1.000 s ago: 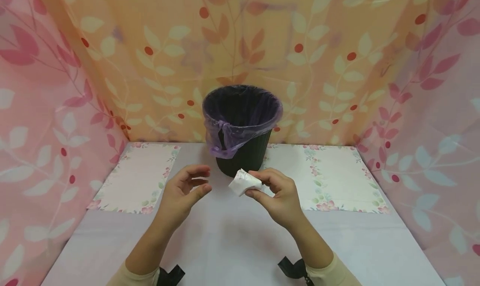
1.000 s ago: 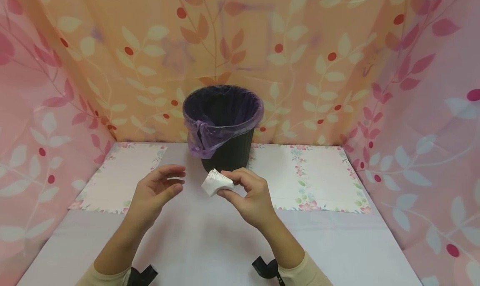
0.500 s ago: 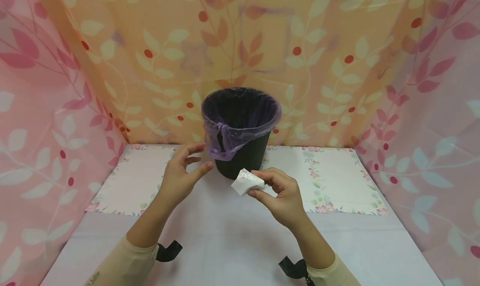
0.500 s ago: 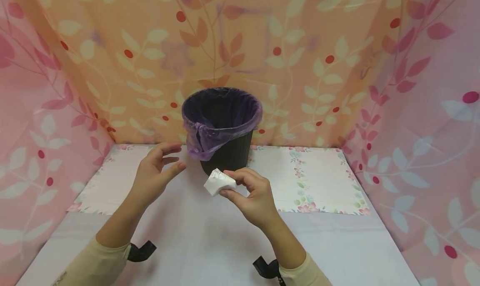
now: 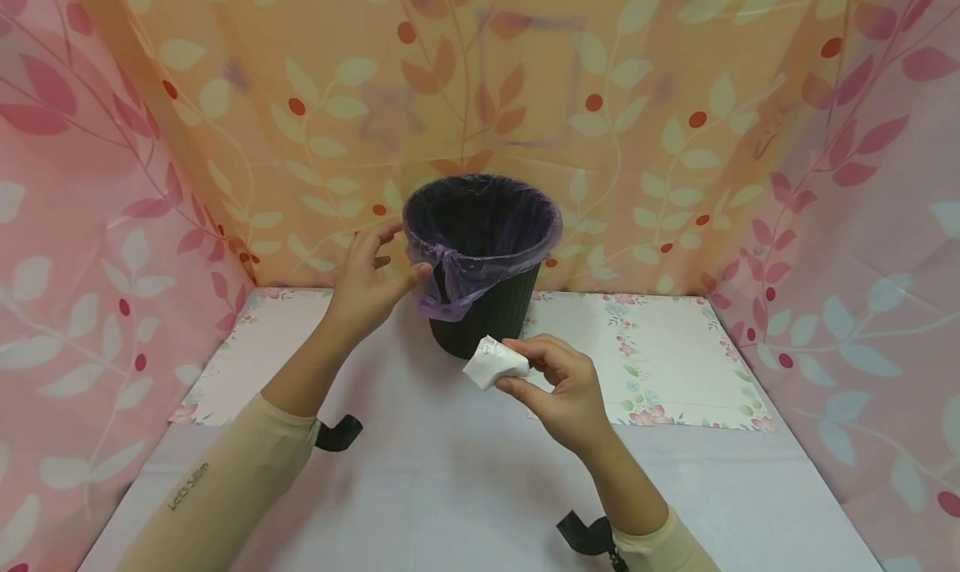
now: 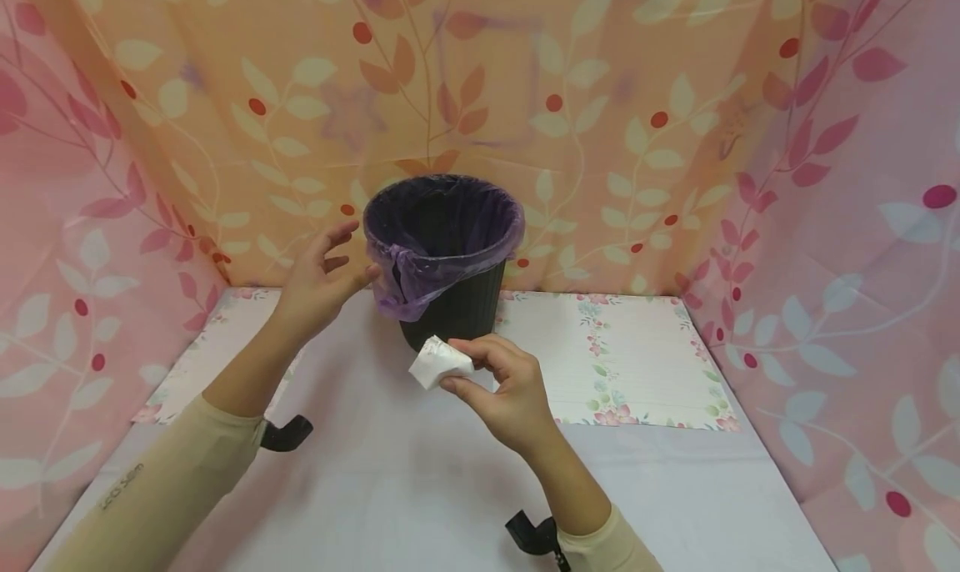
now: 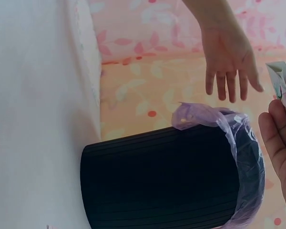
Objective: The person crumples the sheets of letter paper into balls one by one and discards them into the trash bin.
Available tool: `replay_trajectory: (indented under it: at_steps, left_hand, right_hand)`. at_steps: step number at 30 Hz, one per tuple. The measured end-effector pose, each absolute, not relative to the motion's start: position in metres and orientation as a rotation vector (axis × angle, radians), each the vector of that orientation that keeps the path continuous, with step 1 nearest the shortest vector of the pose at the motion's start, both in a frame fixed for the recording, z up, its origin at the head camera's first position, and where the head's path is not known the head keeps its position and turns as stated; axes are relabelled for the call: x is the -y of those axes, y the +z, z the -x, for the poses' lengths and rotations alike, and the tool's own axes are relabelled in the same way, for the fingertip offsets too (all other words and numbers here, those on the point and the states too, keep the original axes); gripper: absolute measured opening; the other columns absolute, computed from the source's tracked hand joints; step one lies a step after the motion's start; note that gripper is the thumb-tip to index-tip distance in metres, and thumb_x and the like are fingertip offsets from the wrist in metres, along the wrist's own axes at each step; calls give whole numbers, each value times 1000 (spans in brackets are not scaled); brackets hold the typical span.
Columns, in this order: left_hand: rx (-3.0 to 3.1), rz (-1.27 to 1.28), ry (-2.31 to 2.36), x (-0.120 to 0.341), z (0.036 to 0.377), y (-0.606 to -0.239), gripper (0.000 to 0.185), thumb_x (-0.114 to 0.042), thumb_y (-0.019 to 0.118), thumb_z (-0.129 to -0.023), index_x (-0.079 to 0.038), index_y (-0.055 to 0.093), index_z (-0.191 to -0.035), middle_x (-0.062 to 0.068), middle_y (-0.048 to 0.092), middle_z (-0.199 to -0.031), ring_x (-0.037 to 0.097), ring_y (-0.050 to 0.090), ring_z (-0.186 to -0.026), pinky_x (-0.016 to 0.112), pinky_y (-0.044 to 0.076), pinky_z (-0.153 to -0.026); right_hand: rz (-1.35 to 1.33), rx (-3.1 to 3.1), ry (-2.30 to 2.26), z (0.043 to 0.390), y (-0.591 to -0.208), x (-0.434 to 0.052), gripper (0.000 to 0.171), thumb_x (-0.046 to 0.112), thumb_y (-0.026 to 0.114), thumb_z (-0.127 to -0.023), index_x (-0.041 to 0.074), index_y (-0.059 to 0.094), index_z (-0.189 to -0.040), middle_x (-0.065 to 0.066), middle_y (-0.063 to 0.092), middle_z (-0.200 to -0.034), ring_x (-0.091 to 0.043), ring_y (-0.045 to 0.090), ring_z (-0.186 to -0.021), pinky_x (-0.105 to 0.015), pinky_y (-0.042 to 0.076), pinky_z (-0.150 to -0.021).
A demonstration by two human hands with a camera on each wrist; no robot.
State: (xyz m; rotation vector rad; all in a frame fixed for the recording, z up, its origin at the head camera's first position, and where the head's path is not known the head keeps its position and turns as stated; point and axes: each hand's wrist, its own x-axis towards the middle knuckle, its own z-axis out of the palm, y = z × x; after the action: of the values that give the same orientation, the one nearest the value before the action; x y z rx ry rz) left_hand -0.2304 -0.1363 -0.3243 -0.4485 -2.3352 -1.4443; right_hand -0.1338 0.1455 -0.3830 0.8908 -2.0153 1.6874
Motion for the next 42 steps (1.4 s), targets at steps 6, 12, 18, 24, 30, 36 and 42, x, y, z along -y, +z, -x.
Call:
replay_trajectory:
  at_steps: [6,12,18,24,30,36,42]
  left_hand:
    - [2464,425,-1373,135,257,-319,93,-57,79,-85,-15,38,-157,10,31,-162,41,45,-136,56,43,-111]
    - [2539,409,-1343,135,280,-319,113,-79,66,-79,-16,25,-163,9,20,-169,40,31,-149,63,31,-118]
    - [2578,412,-1299,134,294,-325,118,-78,69,-78,-19,16,-165,7,14,-171,34,15,-157,65,19,-122]
    - [2609,395,-1293,132,297,-328,123,-77,70,-78,-13,13,-165,8,11,-172,34,12,-158,61,17,-124]
    - [2627,379,-1296,132,298,-326,120,-74,70,-81,-12,11,-165,7,8,-173,32,9,-159,60,15,-125]
    - [2604,353,-1353,131,295,-327,120,-72,73,-80,-14,13,-165,6,9,-172,31,12,-158,59,17,-125]
    - [2591,363,-1385,129,293,-331,120,-71,74,-80,-13,13,-165,8,11,-172,31,14,-158,57,19,-125]
  right_hand:
    - [-885,2040,1690,134,-385,-146,44,-8,84,-79,0,71,-121,-12,70,-109,-18,69,-96,-31,61,-84]
    - [-878,2043,1682,135,-386,-146,44,-8,84,-79,0,72,-120,-12,70,-108,-18,69,-95,-26,60,-83]
    - [-849,2068,1695,135,-387,-145,42,-6,84,-80,1,72,-119,-12,70,-108,-18,69,-93,-26,60,-82]
    - [-827,2100,1680,136,-388,-146,42,-3,85,-80,2,72,-120,-10,70,-109,-18,68,-93,-26,60,-82]
    - [-860,2071,1665,139,-384,-146,43,-5,85,-79,0,72,-119,-11,71,-107,-18,69,-93,-27,61,-82]
    - [-880,2012,1653,141,-378,-150,44,-9,85,-76,0,73,-117,-12,71,-106,-19,69,-93,-27,61,-80]
    - [-886,1992,1619,146,-372,-159,44,-12,84,-76,0,72,-116,-14,70,-109,-17,69,-93,-25,60,-80]
